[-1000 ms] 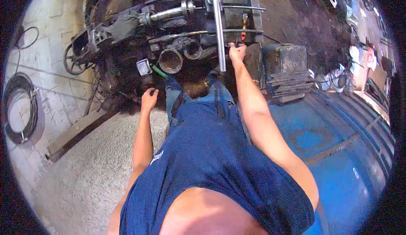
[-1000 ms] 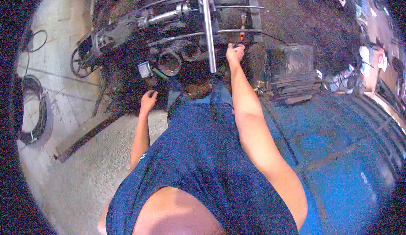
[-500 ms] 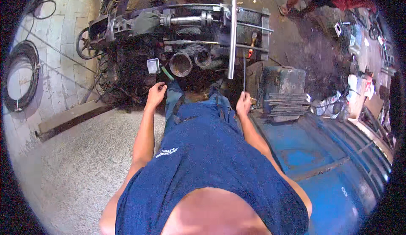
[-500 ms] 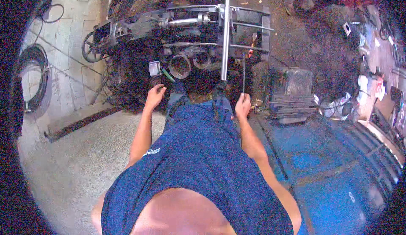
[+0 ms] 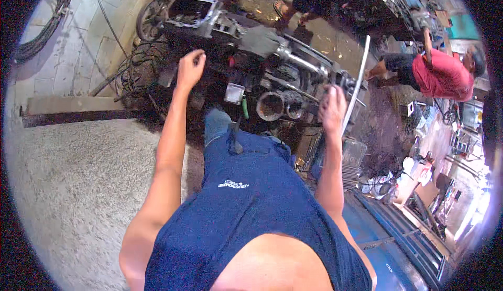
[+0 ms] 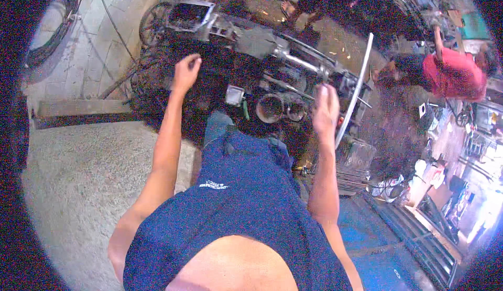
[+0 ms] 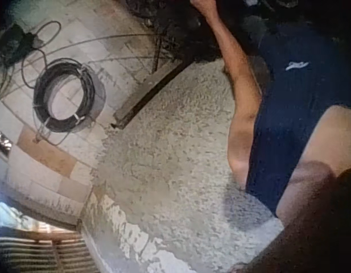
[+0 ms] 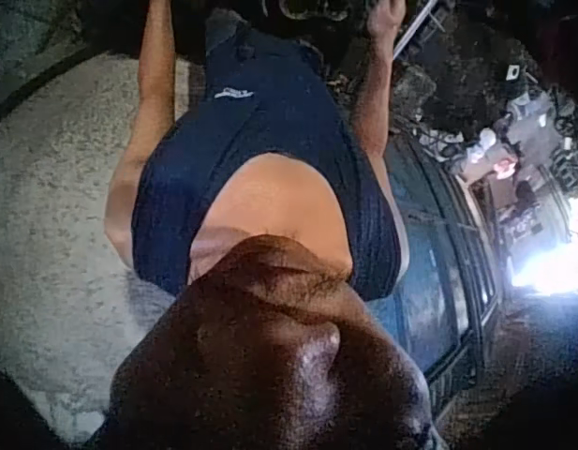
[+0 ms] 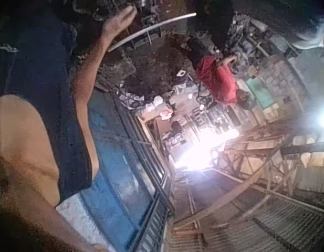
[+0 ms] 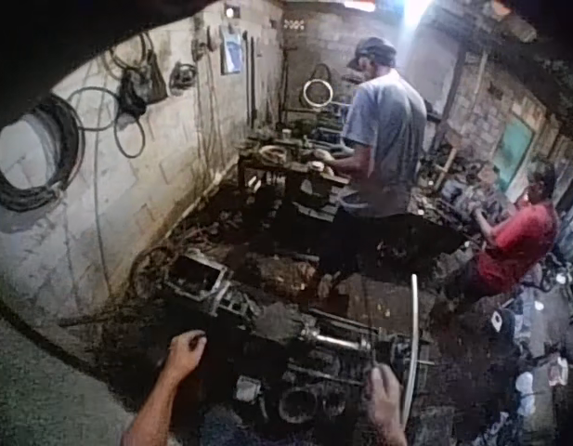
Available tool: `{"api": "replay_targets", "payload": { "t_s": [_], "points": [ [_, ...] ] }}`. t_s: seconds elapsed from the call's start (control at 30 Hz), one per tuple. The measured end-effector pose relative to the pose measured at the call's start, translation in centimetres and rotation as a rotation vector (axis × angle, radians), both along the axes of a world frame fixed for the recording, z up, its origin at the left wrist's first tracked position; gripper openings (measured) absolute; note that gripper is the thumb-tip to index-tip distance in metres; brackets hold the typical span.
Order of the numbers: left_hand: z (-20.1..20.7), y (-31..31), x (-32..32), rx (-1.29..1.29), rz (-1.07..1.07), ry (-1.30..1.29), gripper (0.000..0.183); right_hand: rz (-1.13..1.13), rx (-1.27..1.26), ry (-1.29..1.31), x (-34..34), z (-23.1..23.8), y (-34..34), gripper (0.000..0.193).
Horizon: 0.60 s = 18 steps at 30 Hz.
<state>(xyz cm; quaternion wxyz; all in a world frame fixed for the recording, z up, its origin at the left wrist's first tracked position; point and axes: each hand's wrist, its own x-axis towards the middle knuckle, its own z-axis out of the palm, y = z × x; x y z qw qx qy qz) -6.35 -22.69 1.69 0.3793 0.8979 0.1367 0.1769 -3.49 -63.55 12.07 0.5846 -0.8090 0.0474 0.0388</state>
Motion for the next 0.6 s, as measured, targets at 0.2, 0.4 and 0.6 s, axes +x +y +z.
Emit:
{"api": "replay_targets", "payload": {
  "t_s": [0.2,0.4,0.6],
  "points": [
    [0.9,18.4,6.1,0.127,0.219,-0.146,0.024,0.249,0.319,0.736,3.0,-2.5,23.7,0.026],
    [-2.0,32.4,14.5,0.437,0.36,0.122,0.041,0.137,0.487,0.935,4.2,-5.4,37.7,0.026],
    [-5.5,36.3,18.2,-0.168,0.145,0.522,0.076,-0.11,0.729,1.022,4.9,-6.8,42.7,0.025]
  ]
}}
